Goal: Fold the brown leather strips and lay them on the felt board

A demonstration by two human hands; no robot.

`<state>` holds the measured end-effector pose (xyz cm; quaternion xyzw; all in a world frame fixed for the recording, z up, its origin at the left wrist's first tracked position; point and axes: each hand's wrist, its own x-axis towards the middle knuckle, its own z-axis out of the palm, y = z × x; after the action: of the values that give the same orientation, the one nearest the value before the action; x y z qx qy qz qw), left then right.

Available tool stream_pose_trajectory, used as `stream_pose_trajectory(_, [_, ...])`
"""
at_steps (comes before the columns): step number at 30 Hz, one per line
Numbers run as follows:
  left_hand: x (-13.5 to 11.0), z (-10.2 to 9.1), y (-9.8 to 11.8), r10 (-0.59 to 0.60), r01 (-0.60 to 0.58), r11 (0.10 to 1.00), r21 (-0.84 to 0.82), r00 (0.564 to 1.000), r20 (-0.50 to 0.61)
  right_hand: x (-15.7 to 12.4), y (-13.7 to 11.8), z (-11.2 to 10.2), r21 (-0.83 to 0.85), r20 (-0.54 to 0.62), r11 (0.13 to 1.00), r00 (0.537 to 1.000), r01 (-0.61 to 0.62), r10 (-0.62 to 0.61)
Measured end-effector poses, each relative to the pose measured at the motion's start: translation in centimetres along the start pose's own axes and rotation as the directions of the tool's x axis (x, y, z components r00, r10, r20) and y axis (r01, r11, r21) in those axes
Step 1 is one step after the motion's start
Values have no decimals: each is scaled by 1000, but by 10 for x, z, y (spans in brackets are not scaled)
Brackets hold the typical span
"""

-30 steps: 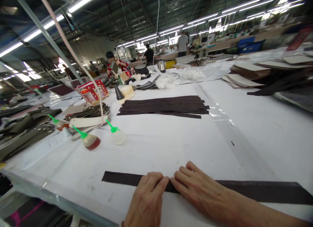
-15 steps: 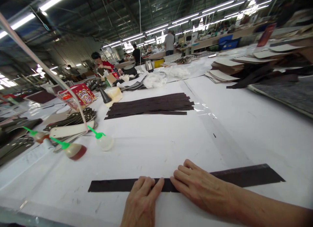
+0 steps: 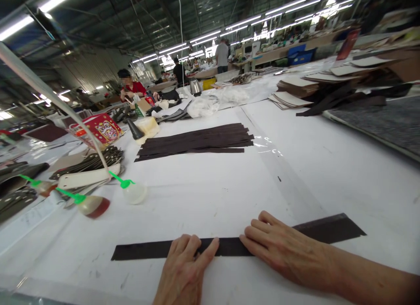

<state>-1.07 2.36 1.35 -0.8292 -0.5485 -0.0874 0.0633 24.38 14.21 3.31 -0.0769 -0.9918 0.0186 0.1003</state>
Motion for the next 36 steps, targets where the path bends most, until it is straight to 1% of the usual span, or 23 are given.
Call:
stream_pose_trajectory(4, [2, 2, 2, -35, 29, 998, -50, 991, -127, -5, 0, -5, -12, -6, 1000, 1000, 10, -10])
stream_pose_trajectory(5, [3, 2, 3, -23, 14, 998, -63, 988, -153, -5, 0, -7, -17, -9, 1000, 1000, 14, -14])
stream_pose_trajectory(7, [9, -1, 5, 36, -54, 994, -91, 982, -187, -5, 0, -10, -35, -12, 999, 1000, 21, -21])
stream_pose_trajectory(9, [17, -5, 11, 91, -118, 984, -130, 977, -193, -4, 0, -12, -56, -10, 998, 1000, 29, -30])
stream_pose_trajectory(12, [34, -7, 25, 130, -166, 969, -183, 973, -192, -3, -1, -12, -84, -8, 995, 999, 45, -46])
stream_pose_trajectory(14, [43, -3, 36, 148, -190, 961, -203, 968, -205, -3, -1, -11, -92, -11, 995, 999, 44, -45])
stream_pose_trajectory(16, [48, 4, 43, 146, -192, 956, -224, 968, -205, -4, 0, -10, -92, -18, 995, 999, 34, -36])
stream_pose_trajectory(19, [45, 14, 43, 133, -166, 957, -236, 980, -151, -9, 2, -11, -87, -16, 996, 999, 29, -31])
stream_pose_trajectory(23, [38, 22, 35, 157, -180, 962, -205, 980, -123, -22, 8, -14, -103, -3, 994, 1000, 23, -23])
stream_pose_trajectory(27, [39, 27, 30, 200, -214, 966, -142, 974, -111, -38, 14, -16, -122, -19, 992, 1000, 20, -23])
stream_pose_trajectory(31, [44, 29, 35, 231, -235, 972, -19, 967, -107, -51, 18, -22, -141, -14, 990, 1000, 17, -20])
stream_pose_trajectory(33, [47, 28, 39, 222, -218, 975, 43, 969, -107, -58, 21, -25, -145, -3, 989, 1000, 17, -18])
stream_pose_trajectory(36, [50, 25, 45, 178, -163, 978, 127, 978, -114, -67, 24, -31, -151, 23, 988, 1000, 13, -10])
